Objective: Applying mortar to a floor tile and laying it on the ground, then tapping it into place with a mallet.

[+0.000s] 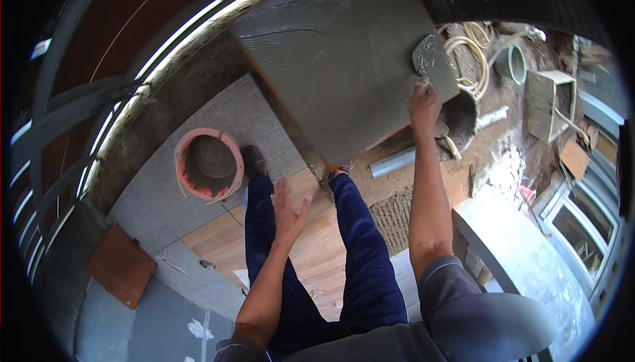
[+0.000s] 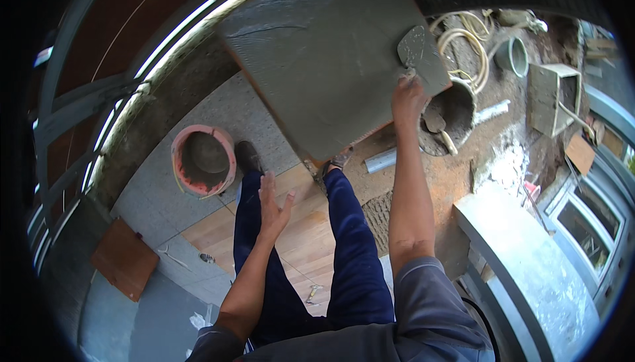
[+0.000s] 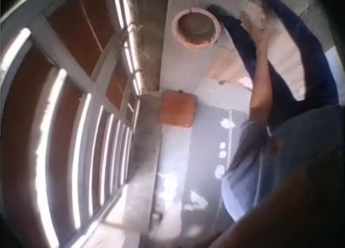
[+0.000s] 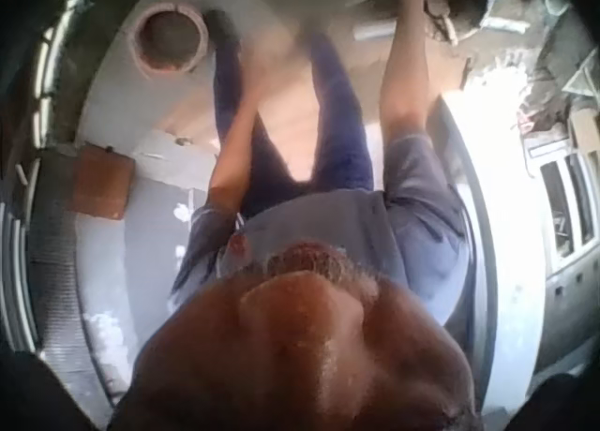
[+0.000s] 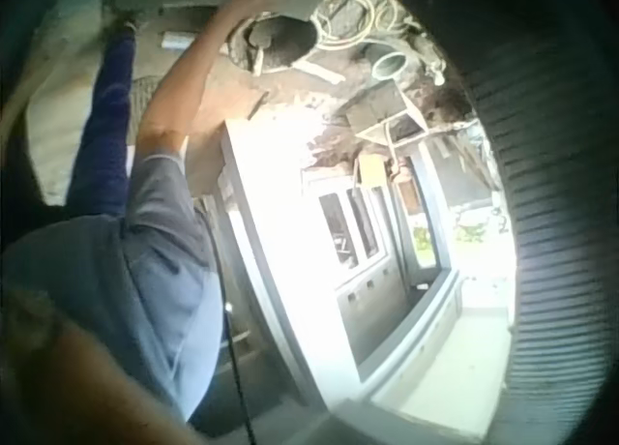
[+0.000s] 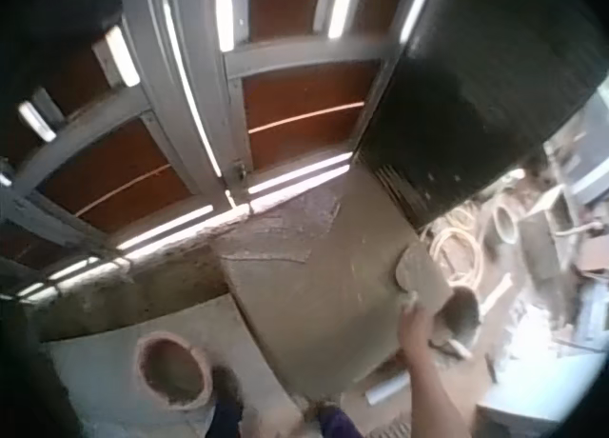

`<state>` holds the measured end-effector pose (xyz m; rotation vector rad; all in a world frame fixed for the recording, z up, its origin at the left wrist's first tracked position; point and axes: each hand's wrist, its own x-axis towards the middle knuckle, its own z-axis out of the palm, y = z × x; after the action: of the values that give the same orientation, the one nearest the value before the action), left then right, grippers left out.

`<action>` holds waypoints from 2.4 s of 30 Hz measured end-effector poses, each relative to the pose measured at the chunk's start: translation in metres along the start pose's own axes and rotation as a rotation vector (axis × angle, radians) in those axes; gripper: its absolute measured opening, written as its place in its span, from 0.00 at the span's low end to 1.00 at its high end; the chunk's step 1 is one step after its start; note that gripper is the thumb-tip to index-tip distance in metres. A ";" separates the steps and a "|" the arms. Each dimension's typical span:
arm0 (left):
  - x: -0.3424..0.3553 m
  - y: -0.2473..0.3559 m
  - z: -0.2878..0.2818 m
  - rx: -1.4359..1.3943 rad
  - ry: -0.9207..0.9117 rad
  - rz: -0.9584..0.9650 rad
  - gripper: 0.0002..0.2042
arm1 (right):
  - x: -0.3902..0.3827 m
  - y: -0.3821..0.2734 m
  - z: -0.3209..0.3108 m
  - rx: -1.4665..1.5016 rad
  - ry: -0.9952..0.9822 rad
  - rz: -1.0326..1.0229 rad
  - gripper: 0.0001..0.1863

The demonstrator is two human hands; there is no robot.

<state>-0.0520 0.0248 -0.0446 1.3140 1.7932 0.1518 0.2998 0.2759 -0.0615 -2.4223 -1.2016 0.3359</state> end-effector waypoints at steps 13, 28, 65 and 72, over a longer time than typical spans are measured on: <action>-0.033 -0.036 -0.015 -0.135 0.028 -0.008 0.44 | -0.097 -0.208 0.084 -0.109 -0.407 -0.451 0.19; -0.037 -0.029 0.006 -0.110 0.013 0.001 0.43 | -0.082 -0.039 -0.053 0.129 -0.600 -0.765 0.18; -0.010 0.041 0.090 0.043 -0.047 0.011 0.42 | 0.018 0.104 -0.060 -0.200 -0.319 -0.675 0.20; -0.014 0.040 0.081 0.047 -0.065 -0.007 0.42 | 0.050 0.131 -0.100 -0.205 -0.141 -0.182 0.20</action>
<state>0.0338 0.0003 -0.0635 1.3312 1.7559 0.0627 0.4605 0.2196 -0.0348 -2.4676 -1.5756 0.3489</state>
